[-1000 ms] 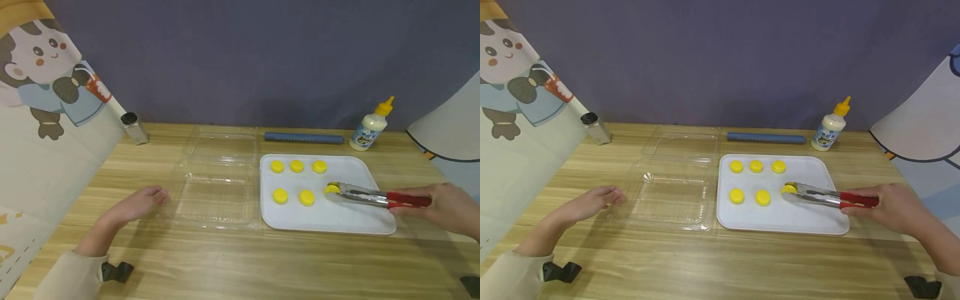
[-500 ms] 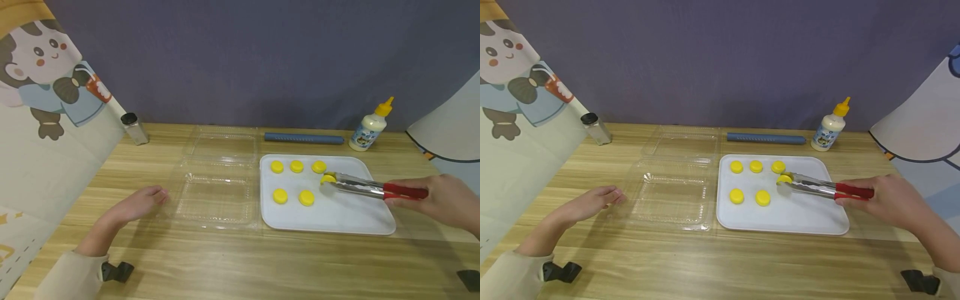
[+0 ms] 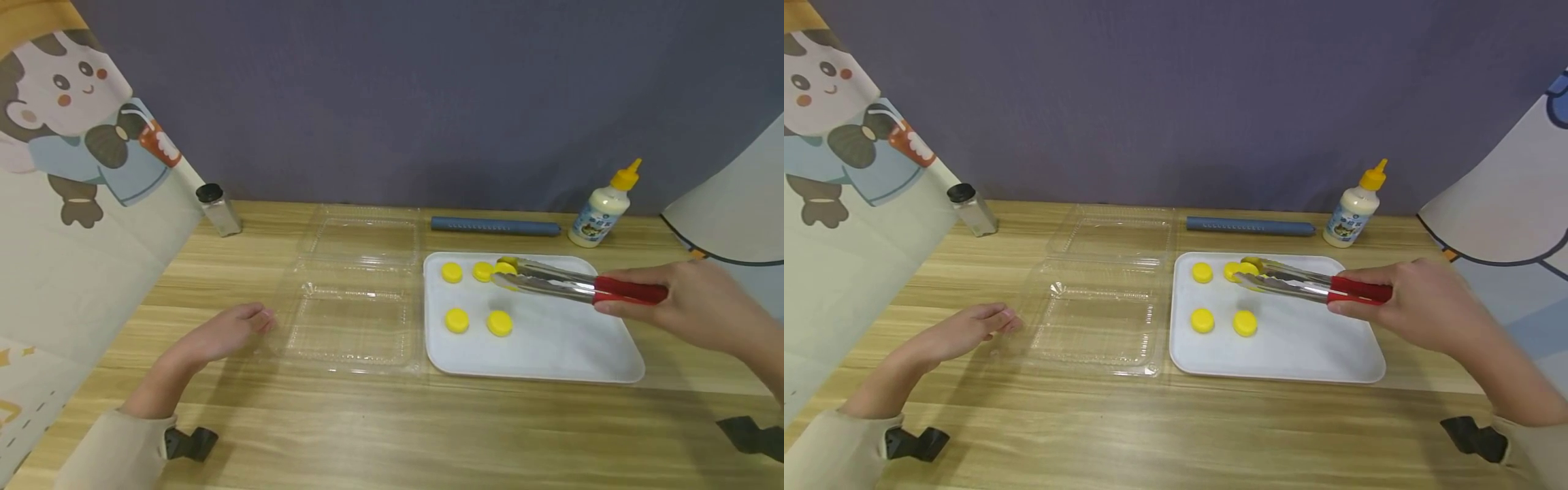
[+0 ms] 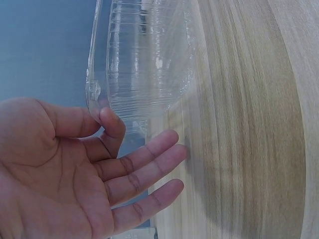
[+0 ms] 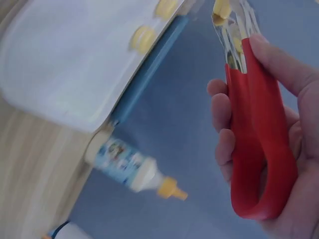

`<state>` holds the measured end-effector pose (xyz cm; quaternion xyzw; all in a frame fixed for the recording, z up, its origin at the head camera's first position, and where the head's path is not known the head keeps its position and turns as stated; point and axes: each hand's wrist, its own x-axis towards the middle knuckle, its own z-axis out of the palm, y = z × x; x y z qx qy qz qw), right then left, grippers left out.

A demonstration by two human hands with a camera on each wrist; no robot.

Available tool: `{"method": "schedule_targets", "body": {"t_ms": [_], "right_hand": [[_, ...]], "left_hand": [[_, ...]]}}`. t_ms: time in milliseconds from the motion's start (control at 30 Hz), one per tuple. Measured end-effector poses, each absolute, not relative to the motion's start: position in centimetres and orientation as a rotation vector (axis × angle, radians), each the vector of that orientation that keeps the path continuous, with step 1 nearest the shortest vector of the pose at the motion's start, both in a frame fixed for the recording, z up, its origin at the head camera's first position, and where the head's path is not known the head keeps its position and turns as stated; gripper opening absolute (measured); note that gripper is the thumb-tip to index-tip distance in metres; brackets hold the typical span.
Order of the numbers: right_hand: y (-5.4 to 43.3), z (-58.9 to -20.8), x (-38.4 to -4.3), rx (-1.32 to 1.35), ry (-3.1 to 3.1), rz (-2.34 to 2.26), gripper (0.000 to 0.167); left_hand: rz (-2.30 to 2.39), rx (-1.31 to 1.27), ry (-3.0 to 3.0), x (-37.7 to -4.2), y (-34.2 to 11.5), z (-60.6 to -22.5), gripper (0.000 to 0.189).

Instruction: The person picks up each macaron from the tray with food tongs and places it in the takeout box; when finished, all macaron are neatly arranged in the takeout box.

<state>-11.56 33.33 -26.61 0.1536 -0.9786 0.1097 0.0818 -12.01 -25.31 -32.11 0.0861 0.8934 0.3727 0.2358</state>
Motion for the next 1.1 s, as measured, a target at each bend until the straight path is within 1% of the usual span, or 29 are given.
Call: {"method": "schedule_targets", "body": {"t_ms": [233,333,467,600,833,1100], "right_hand": [[29.4,-25.5,-11.7,0.546,-2.885,0.253,0.056],[27.5,-25.1,-11.8,0.583,-2.889,0.251,0.055],[24.8,-24.9,-12.0,0.652,-2.901,0.347,0.053],[22.2,-25.0,-12.2,0.731,-2.908,0.407,0.054],[18.0,-26.4,-12.5,0.923,-2.862,0.488,0.041],[14.3,-27.8,-13.1,1.036,-2.842,0.406,0.031]], "left_hand": [[1.038,0.220,2.446,-11.9,-25.3,-32.0,0.051],[1.036,0.217,2.454,-11.9,-25.3,-32.0,0.050],[1.033,0.225,2.473,-12.0,-25.4,-32.1,0.047],[1.054,0.235,2.484,-12.0,-25.5,-32.2,0.042],[1.154,0.230,2.424,-11.8,-25.1,-32.3,0.033],[1.241,0.232,2.383,-11.7,-25.1,-32.4,0.028]]}}
